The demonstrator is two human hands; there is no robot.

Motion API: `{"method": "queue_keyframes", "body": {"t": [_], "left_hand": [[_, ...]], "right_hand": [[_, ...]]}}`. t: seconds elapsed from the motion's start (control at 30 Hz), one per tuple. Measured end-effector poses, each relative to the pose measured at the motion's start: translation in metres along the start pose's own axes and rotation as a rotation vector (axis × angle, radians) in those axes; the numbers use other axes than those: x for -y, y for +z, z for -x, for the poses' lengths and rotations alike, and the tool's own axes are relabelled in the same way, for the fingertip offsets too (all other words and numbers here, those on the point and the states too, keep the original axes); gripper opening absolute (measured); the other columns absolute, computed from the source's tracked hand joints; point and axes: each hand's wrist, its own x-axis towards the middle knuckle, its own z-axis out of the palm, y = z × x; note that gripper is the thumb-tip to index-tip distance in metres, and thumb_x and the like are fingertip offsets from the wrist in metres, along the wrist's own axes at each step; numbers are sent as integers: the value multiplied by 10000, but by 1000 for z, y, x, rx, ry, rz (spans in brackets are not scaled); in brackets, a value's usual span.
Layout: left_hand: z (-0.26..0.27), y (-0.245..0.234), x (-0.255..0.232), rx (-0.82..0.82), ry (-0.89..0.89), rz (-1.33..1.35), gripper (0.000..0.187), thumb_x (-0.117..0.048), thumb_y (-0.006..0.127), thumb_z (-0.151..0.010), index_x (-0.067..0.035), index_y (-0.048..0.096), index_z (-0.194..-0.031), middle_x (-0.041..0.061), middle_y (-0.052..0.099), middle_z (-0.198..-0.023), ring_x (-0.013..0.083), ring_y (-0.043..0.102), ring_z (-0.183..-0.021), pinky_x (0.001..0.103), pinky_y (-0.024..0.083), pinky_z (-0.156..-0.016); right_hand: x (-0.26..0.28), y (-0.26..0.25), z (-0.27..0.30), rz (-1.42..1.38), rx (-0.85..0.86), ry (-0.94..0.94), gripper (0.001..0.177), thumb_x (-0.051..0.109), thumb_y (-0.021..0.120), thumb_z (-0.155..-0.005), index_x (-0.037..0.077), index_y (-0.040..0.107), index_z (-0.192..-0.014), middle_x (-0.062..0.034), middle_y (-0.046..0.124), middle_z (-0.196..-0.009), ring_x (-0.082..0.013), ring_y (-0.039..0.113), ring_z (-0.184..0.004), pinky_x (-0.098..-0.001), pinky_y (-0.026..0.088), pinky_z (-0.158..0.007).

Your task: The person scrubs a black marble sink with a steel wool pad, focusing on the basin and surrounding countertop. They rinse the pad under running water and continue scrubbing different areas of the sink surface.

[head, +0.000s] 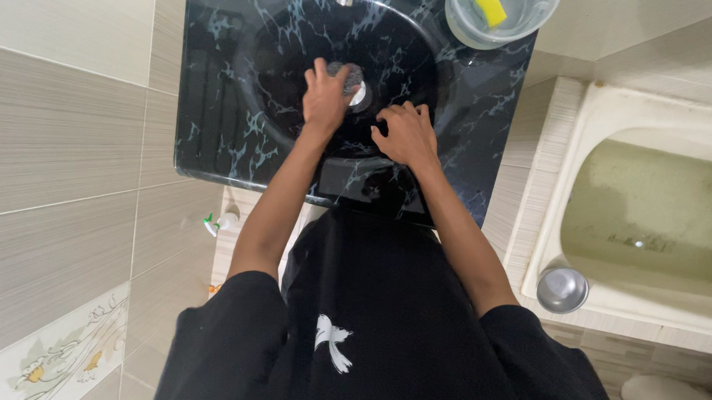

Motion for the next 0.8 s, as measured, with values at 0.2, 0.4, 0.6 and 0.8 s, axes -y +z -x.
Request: {"method": "queue_keyframes", "body": {"t": [0.2,0.4,0.6,0.8], "left_hand": [[29,-19,-12,60,288,-76,414,-312,845,-783,-196,735,-1165,158,509,-1290,394,544,-1125,403,610,-691],[52,-77,44,325,293,-161,450,-450,810,-837,-182,742,-1192,169,579,-1201,381,537,-1128,484,507,-885],[18,-97,101,30,493,-434,367,-345,753,-878,-198,741,-1213,13,606,-1355,244,531,-1239,527,379,-1069],[16,-88,84,352,443,-253,373,-338,703,-940,-198,702,-1286,29,594,-1294,287,502,-1251,524,361,-1079]], "right_hand": [[1,-2,2,-38,-39,-5,315,335,705,-886,68,776,-1038,-103,746,-1095,-286,623,-1071,-466,392,-972],[2,-2,2,-22,-44,-10,300,330,713,-889,79,782,-1039,-95,749,-1068,-283,622,-1043,-459,396,-977],[2,4,4,-5,-31,-16,293,332,715,-901,82,783,-1037,-88,747,-1069,-274,620,-1035,-454,400,-967],[-1,5,6,-5,-40,-20,294,333,705,-925,82,782,-1059,-92,744,-1069,-273,617,-1049,-451,398,-982]]}}
